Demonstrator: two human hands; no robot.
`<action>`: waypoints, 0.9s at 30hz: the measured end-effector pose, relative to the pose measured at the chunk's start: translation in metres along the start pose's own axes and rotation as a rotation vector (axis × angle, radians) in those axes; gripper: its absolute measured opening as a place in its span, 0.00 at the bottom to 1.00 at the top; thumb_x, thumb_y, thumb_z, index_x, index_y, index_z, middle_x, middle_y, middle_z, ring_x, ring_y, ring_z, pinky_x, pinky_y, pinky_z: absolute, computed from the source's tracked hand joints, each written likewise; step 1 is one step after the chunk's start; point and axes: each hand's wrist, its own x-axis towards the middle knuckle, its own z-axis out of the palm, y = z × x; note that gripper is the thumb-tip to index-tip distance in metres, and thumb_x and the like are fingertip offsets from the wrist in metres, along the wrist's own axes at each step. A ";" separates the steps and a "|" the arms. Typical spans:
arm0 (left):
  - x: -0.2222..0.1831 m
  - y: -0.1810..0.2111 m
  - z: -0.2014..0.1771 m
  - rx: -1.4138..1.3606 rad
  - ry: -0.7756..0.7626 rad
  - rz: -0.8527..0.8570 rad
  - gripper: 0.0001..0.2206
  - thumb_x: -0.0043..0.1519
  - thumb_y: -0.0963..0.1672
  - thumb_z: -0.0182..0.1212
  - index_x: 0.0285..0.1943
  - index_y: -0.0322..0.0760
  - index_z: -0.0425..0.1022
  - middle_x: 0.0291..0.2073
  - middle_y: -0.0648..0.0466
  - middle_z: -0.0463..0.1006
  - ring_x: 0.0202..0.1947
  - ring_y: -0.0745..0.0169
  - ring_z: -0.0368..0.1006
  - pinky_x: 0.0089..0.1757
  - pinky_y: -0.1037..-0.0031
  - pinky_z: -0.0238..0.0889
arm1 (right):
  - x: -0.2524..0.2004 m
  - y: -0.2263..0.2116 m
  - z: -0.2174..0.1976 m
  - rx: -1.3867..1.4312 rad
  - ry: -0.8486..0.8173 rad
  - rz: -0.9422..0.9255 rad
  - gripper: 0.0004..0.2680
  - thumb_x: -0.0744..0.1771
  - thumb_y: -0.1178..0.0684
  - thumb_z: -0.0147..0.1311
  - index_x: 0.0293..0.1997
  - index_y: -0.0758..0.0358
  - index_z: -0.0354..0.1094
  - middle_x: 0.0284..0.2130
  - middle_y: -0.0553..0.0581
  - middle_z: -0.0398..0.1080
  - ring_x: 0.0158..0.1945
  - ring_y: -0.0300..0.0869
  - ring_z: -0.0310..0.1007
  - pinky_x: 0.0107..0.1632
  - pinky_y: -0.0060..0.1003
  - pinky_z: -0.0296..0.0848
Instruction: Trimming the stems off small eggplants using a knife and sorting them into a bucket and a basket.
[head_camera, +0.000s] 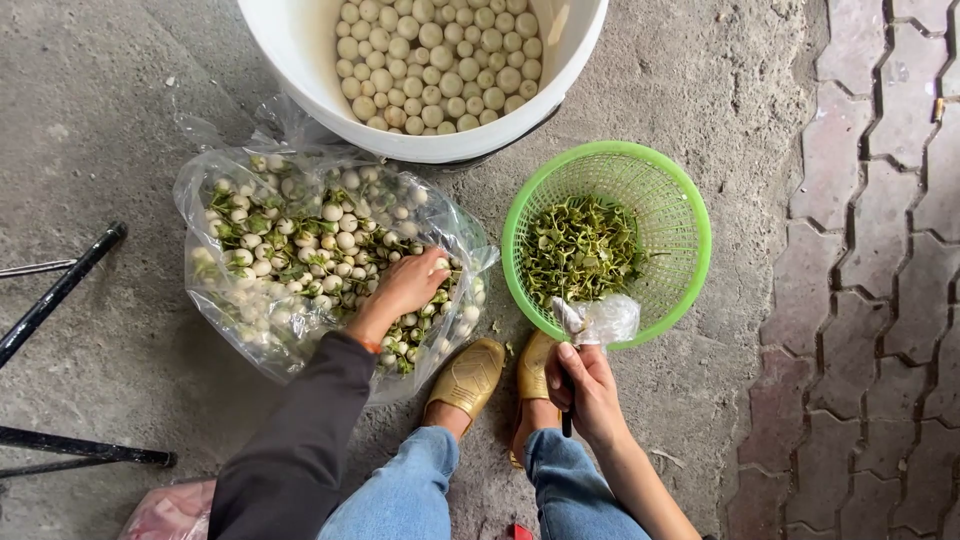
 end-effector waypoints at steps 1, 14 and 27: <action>-0.007 0.002 -0.005 -0.077 0.024 0.022 0.16 0.70 0.50 0.53 0.64 0.45 0.68 0.52 0.34 0.79 0.54 0.31 0.76 0.50 0.49 0.70 | 0.000 0.004 -0.006 -0.001 0.000 0.009 0.17 0.74 0.52 0.41 0.26 0.70 0.60 0.13 0.52 0.51 0.10 0.33 0.48 0.12 0.27 0.55; -0.115 0.097 0.014 -1.413 -0.198 0.579 0.11 0.71 0.41 0.59 0.62 0.40 0.72 0.56 0.50 0.79 0.28 0.74 0.71 0.24 0.85 0.64 | -0.017 -0.011 0.011 -0.459 -0.461 0.015 0.12 0.71 0.43 0.49 0.38 0.62 0.61 0.22 0.50 0.65 0.22 0.37 0.66 0.25 0.29 0.69; -0.136 0.131 0.021 -1.213 -0.098 0.370 0.19 0.55 0.45 0.75 0.52 0.33 0.80 0.41 0.53 0.84 0.41 0.66 0.78 0.45 0.79 0.72 | -0.020 0.009 -0.016 -0.560 -0.357 -0.163 0.13 0.70 0.50 0.54 0.55 0.68 0.64 0.17 0.49 0.65 0.19 0.36 0.67 0.26 0.32 0.69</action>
